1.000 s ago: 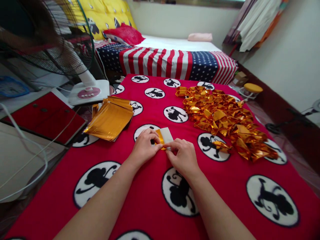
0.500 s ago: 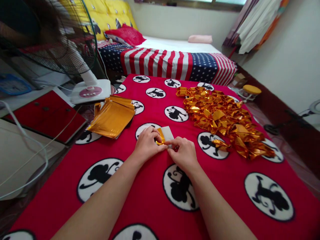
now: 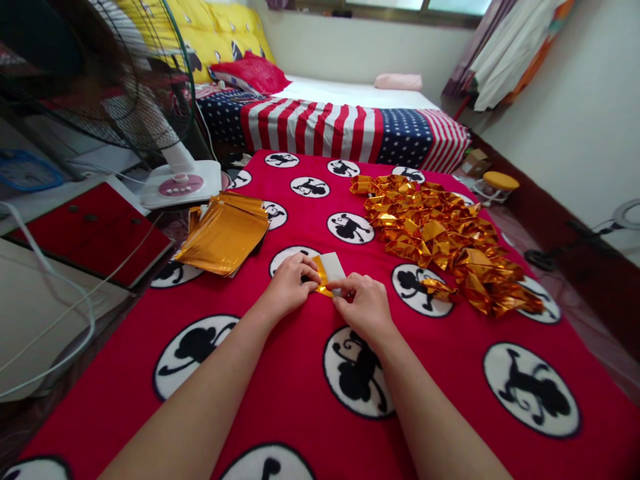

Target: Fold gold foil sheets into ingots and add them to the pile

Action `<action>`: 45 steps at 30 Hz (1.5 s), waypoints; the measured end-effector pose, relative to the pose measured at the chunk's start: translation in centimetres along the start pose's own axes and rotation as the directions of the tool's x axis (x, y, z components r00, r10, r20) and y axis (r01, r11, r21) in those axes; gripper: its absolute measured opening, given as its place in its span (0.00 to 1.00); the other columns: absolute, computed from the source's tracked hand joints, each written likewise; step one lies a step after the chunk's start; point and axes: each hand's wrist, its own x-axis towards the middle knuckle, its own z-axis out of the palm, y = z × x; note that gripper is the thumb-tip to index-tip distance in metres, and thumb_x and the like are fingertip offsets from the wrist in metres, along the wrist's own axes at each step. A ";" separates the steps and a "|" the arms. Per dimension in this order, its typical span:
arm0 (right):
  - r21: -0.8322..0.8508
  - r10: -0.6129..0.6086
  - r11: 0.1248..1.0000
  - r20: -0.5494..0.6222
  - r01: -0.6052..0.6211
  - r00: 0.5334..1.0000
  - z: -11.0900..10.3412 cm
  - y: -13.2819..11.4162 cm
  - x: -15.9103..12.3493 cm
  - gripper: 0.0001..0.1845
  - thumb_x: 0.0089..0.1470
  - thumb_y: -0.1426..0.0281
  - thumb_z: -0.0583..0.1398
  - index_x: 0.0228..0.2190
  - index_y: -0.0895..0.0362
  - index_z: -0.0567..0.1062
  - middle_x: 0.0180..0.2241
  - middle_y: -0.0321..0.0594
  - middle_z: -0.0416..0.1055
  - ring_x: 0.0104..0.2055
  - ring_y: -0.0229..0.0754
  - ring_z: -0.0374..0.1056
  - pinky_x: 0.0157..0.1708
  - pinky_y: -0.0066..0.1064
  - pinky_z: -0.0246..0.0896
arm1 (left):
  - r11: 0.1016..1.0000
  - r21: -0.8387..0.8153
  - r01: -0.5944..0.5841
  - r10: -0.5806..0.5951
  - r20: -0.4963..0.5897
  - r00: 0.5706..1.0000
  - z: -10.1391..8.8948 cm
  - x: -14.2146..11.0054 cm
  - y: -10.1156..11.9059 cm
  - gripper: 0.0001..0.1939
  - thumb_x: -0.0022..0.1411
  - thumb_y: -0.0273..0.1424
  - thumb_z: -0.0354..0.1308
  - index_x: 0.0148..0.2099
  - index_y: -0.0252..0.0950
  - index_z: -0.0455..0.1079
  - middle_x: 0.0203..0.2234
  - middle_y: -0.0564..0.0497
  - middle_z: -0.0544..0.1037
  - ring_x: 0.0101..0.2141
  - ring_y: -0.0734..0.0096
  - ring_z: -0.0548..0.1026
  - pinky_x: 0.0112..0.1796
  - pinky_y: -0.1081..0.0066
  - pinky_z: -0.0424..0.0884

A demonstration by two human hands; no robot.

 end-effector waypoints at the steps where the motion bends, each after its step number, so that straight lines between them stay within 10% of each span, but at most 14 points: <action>1: -0.002 0.000 1.000 -0.002 0.000 1.000 0.0 0.0 0.0 0.15 0.46 0.75 0.63 0.34 0.45 0.83 0.26 0.32 0.73 0.30 0.39 0.64 0.34 0.31 0.51 | 1.000 0.002 0.002 -0.002 0.005 1.000 -0.1 0.0 0.0 0.08 0.50 0.20 0.62 0.28 0.38 0.78 0.36 0.50 0.76 0.40 0.65 0.75 0.46 0.63 0.71; 14: -0.067 0.080 0.994 -0.044 -0.083 0.996 0.3 -1.2 0.3 0.05 0.51 0.63 0.64 0.30 0.47 0.82 0.25 0.34 0.74 0.30 0.40 0.64 0.33 0.33 0.47 | 1.000 -0.007 0.016 -0.016 -0.060 0.998 0.5 -0.2 0.1 0.03 0.47 0.26 0.68 0.26 0.37 0.77 0.35 0.50 0.76 0.39 0.65 0.75 0.44 0.64 0.72; 28: 0.062 0.083 0.994 0.034 -0.085 0.996 -0.3 0.1 0.2 0.15 0.38 0.81 0.58 0.30 0.53 0.74 0.24 0.29 0.73 0.30 0.38 0.65 0.32 0.29 0.48 | 0.999 0.008 0.042 -0.041 -0.067 0.997 0.4 -0.2 0.4 0.04 0.46 0.24 0.69 0.26 0.37 0.77 0.35 0.50 0.77 0.40 0.64 0.75 0.44 0.64 0.71; 35: -0.018 0.125 0.992 -0.041 -0.125 0.991 0.3 -0.8 0.6 0.05 0.46 0.65 0.64 0.27 0.53 0.74 0.22 0.30 0.71 0.28 0.40 0.64 0.31 0.31 0.46 | 0.997 0.071 0.043 -0.036 -0.096 0.995 0.9 -0.2 0.5 0.04 0.48 0.26 0.69 0.25 0.36 0.75 0.35 0.50 0.76 0.40 0.64 0.74 0.44 0.63 0.70; 45: -0.003 0.084 0.996 -0.029 -0.085 0.996 0.5 0.0 0.3 0.08 0.43 0.72 0.64 0.30 0.52 0.73 0.23 0.29 0.72 0.29 0.39 0.65 0.33 0.30 0.47 | 0.977 0.207 0.056 -0.023 -0.161 0.987 1.8 -0.2 0.7 0.11 0.55 0.28 0.65 0.25 0.36 0.66 0.29 0.50 0.72 0.37 0.63 0.71 0.41 0.64 0.66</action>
